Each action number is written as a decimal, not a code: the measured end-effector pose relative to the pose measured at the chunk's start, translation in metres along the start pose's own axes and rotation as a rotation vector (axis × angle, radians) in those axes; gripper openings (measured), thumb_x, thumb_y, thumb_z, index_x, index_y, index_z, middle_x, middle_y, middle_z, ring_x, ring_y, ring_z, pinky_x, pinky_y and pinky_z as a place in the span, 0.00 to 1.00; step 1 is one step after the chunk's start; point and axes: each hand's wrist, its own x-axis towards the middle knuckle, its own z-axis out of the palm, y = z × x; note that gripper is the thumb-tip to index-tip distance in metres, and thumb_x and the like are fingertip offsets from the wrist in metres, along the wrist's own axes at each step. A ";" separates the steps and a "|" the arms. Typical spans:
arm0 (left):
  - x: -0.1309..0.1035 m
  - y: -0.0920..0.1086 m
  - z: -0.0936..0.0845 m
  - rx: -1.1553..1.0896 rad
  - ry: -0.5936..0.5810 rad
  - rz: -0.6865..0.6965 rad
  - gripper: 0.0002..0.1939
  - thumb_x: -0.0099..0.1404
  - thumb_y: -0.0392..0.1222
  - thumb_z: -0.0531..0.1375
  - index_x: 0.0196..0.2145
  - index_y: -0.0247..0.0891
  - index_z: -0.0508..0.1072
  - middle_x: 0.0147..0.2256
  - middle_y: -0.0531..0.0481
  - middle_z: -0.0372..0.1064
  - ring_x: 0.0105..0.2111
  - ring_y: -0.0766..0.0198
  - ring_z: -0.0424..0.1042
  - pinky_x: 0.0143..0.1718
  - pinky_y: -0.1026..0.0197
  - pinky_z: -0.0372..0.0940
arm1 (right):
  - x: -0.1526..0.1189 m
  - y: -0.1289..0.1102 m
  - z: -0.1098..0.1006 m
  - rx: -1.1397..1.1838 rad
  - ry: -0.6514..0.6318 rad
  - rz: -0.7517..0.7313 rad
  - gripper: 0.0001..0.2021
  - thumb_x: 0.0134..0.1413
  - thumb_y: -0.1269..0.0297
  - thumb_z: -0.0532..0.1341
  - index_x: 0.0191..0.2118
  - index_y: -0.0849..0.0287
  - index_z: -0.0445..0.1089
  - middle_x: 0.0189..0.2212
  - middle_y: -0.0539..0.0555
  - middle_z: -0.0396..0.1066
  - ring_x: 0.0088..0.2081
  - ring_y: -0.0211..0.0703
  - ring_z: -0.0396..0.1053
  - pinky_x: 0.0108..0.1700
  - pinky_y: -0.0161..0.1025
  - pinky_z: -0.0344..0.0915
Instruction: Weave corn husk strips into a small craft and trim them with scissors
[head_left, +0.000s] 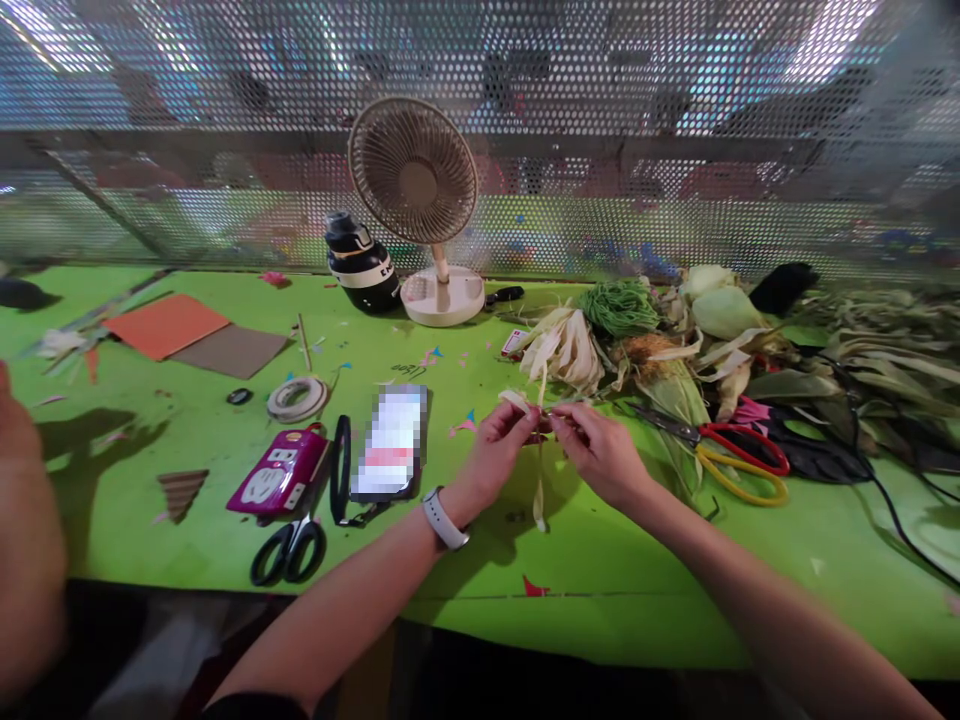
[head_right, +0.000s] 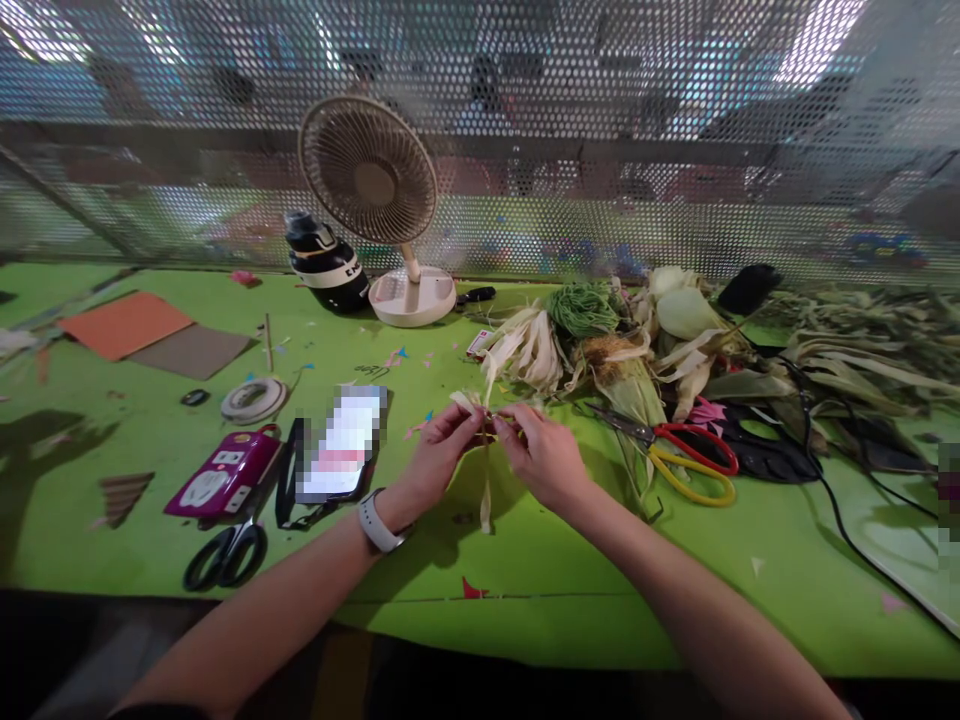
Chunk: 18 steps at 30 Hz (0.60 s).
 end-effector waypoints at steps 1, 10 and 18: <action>0.000 0.000 0.000 0.039 -0.005 0.018 0.11 0.56 0.45 0.65 0.31 0.36 0.72 0.30 0.52 0.71 0.32 0.68 0.72 0.38 0.64 0.67 | 0.000 0.000 0.000 0.014 -0.011 0.017 0.11 0.61 0.61 0.52 0.41 0.58 0.68 0.35 0.56 0.74 0.34 0.45 0.72 0.36 0.38 0.65; -0.008 0.002 0.004 0.297 -0.139 0.092 0.14 0.60 0.49 0.60 0.39 0.37 0.70 0.32 0.49 0.69 0.31 0.66 0.69 0.25 0.67 0.64 | 0.001 0.002 0.005 0.544 0.041 0.211 0.12 0.57 0.53 0.57 0.37 0.57 0.66 0.23 0.49 0.67 0.21 0.36 0.63 0.20 0.32 0.60; -0.004 0.007 0.004 0.098 -0.150 0.200 0.13 0.62 0.43 0.60 0.42 0.42 0.61 0.36 0.51 0.69 0.37 0.66 0.68 0.40 0.62 0.64 | -0.006 0.007 -0.005 0.503 -0.082 -0.161 0.13 0.51 0.66 0.58 0.45 0.56 0.66 0.35 0.55 0.71 0.32 0.41 0.69 0.32 0.38 0.66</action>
